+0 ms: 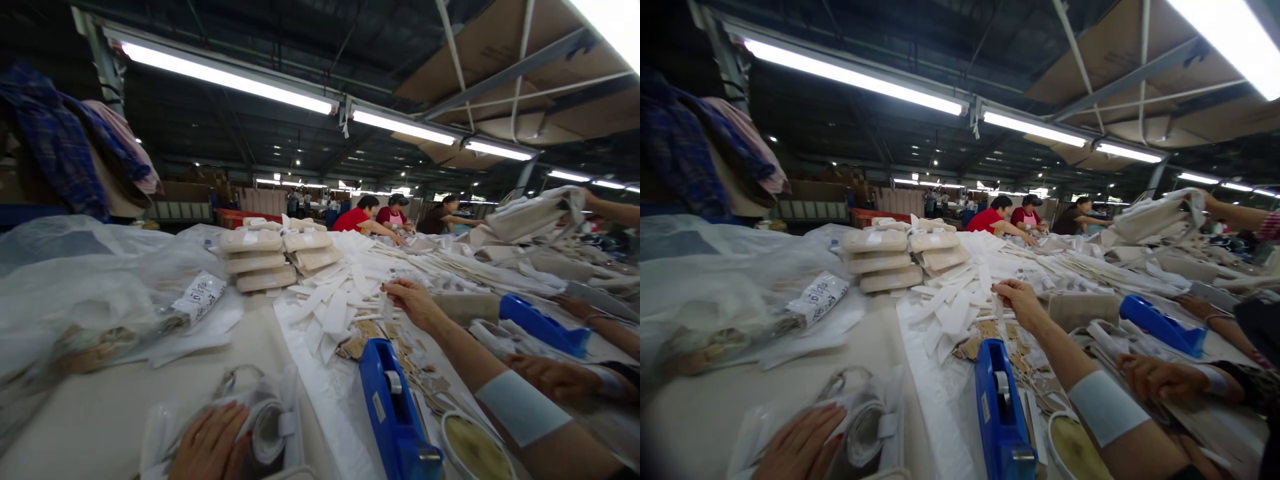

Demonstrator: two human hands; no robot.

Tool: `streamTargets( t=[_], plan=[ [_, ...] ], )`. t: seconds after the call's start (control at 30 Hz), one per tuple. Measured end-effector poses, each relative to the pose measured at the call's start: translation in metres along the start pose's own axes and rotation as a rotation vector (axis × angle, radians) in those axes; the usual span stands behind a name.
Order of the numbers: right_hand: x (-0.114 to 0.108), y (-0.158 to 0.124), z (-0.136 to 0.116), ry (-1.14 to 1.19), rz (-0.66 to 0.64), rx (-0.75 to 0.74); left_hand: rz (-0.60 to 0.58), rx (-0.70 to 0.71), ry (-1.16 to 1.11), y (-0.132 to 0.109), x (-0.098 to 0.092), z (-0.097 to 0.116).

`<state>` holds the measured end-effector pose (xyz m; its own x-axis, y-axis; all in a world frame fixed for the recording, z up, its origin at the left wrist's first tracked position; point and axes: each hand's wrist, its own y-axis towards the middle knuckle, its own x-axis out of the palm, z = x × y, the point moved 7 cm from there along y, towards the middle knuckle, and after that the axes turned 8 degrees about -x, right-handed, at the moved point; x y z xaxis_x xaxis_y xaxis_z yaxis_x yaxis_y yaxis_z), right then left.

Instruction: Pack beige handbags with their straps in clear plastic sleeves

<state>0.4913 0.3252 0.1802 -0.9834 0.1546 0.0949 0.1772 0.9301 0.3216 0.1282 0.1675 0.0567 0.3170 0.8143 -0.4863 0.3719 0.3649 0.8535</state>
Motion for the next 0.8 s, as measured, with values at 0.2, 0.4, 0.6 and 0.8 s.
streamTargets(
  t=[0.2, 0.4, 0.6, 0.8],
  plan=[
    [0.068, -0.068, -0.033, 0.166, -0.198, 0.058, -0.063, -0.383, -0.502, 0.067, -0.040, 0.032],
    [0.134, -0.142, -0.037, 0.331, -0.447, 0.242, -0.341, -0.930, -1.100, 0.096, -0.033, 0.051],
    [0.171, -0.182, -0.040, 0.393, -0.621, 0.311, -0.402, -1.049, -1.525, 0.082, -0.039, 0.050],
    [0.183, -0.195, -0.042, 0.416, -0.692, 0.297, -0.397, -1.127, -1.520, 0.059, -0.050, 0.044]
  ],
)
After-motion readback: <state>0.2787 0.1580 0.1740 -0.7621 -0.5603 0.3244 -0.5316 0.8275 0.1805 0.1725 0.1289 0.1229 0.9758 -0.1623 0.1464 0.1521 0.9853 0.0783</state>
